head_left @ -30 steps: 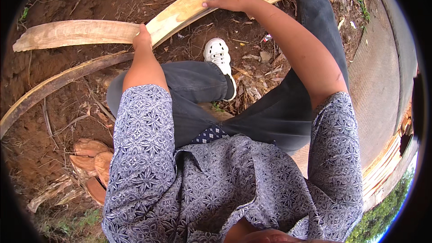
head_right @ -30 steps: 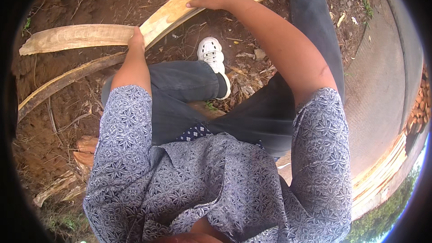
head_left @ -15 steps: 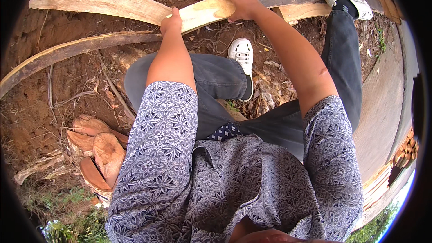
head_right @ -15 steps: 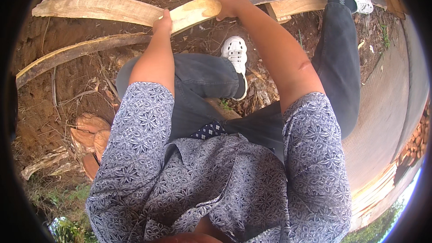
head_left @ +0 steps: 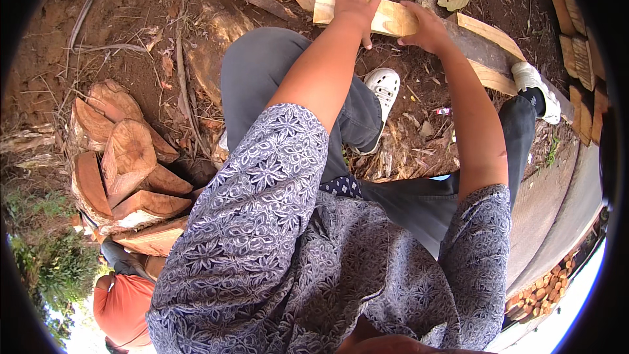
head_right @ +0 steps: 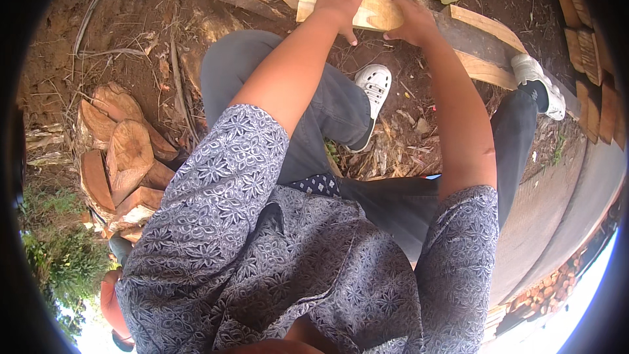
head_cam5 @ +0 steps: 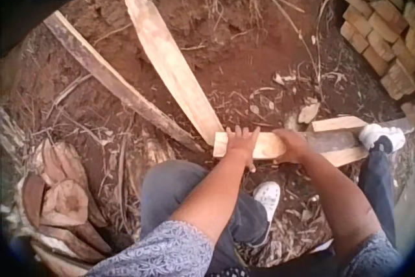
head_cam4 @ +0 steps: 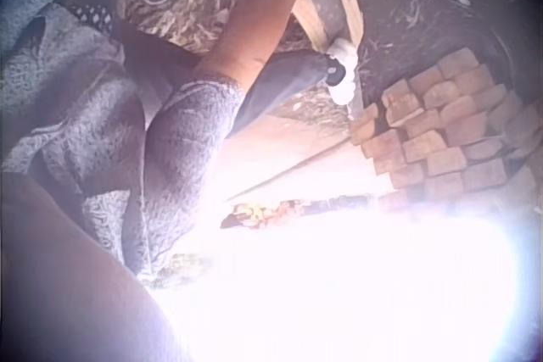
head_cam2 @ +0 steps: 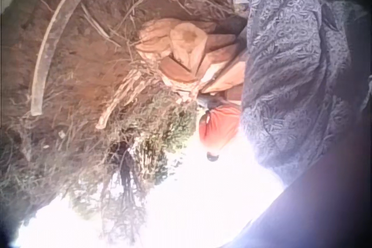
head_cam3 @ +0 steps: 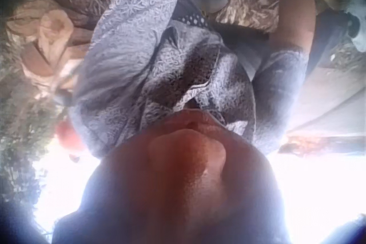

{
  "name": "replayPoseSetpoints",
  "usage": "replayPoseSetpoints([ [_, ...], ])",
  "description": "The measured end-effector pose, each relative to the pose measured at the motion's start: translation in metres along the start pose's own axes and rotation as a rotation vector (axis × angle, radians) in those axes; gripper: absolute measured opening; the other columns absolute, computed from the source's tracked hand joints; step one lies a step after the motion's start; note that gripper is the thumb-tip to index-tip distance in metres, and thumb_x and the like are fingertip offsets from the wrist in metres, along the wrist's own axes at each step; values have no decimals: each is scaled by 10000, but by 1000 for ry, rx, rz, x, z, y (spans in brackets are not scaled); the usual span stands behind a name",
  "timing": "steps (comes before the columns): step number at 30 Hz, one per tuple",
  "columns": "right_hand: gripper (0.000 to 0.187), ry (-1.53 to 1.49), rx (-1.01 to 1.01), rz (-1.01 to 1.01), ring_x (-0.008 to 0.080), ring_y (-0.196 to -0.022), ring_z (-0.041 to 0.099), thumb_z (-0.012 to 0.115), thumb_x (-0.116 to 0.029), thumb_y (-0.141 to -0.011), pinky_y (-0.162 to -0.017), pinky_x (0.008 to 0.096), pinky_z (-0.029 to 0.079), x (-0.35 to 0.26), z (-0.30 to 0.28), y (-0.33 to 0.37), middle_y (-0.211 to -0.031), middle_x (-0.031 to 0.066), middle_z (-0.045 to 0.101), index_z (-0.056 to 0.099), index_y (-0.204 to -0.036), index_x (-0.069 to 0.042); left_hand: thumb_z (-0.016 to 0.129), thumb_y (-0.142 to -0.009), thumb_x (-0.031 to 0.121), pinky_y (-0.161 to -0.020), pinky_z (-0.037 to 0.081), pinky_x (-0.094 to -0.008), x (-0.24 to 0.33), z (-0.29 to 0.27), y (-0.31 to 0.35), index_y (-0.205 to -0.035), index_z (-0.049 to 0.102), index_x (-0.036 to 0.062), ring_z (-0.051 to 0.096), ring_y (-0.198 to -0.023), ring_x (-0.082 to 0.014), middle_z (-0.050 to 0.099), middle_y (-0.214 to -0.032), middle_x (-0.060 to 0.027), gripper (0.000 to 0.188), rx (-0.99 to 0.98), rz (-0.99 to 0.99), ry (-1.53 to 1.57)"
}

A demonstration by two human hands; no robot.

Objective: The person sits on the ground and uses a hand saw to cut a piece of wood. They position the wood on a support, hold it steady with one hand, and saw through it with the other hand.

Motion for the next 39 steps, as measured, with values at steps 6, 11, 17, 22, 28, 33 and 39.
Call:
replayPoseSetpoints([
  [6,1045,37,12,-1,332,-1384,508,963,-276,-583,-1171,437,410,7,-1,-2,-1498,93,553,481,-1508,-228,974,-578,481,-1129,330,-592,19,3,-8,-1460,427,173,496,-1339,-323,559,-1365,-104,1082,61,71,77],
  [11,1032,44,23,-6,340,-1382,506,958,-270,-596,-1169,447,412,6,-5,0,-1491,93,555,478,-1509,-253,977,-583,466,-1029,380,-522,20,-2,-8,-1419,470,169,522,-1299,-294,579,-1337,-87,1022,68,83,109],
  [17,1034,35,11,9,349,-1403,479,955,-267,-609,-1181,468,399,9,-4,0,-1506,75,547,461,-1517,-274,975,-596,454,-1010,382,-496,21,-4,-7,-1407,483,166,531,-1290,-286,589,-1323,-84,992,84,72,94],
  [22,1035,39,-4,6,378,-1462,407,954,-273,-619,-1213,478,364,13,-3,-1,-1543,50,519,449,-1522,-293,973,-604,445,-1028,377,-507,22,-3,-8,-1408,482,166,534,-1291,-289,591,-1327,-83,983,101,54,97],
  [28,1042,79,-19,34,422,-1502,337,955,-278,-623,-1231,497,335,11,-1,-2,-1585,42,474,437,-1526,-311,969,-608,450,-1055,367,-522,21,0,-8,-1404,483,168,528,-1297,-292,589,-1331,-87,975,97,48,119],
  [33,1042,84,-26,45,440,-1501,328,953,-264,-624,-1239,511,317,16,2,-5,-1592,59,463,434,-1526,-314,972,-620,426,-1108,318,-552,20,2,-9,-1452,468,192,499,-1325,-304,570,-1369,-83,1000,64,34,158],
  [39,1055,-31,-49,-5,451,-1523,281,954,-256,-627,-1245,526,298,14,3,-5,-1641,80,392,427,-1540,-296,960,-639,400,-1105,306,-568,21,6,-10,-1451,481,193,504,-1311,-304,575,-1359,-85,965,77,29,143],
])
Point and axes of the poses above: each hand's wrist, its own y-axis away from the middle knuckle, its own z-axis out of the palm, x = y × z, the point moved 8 cm from there along -y, towards the middle knuckle
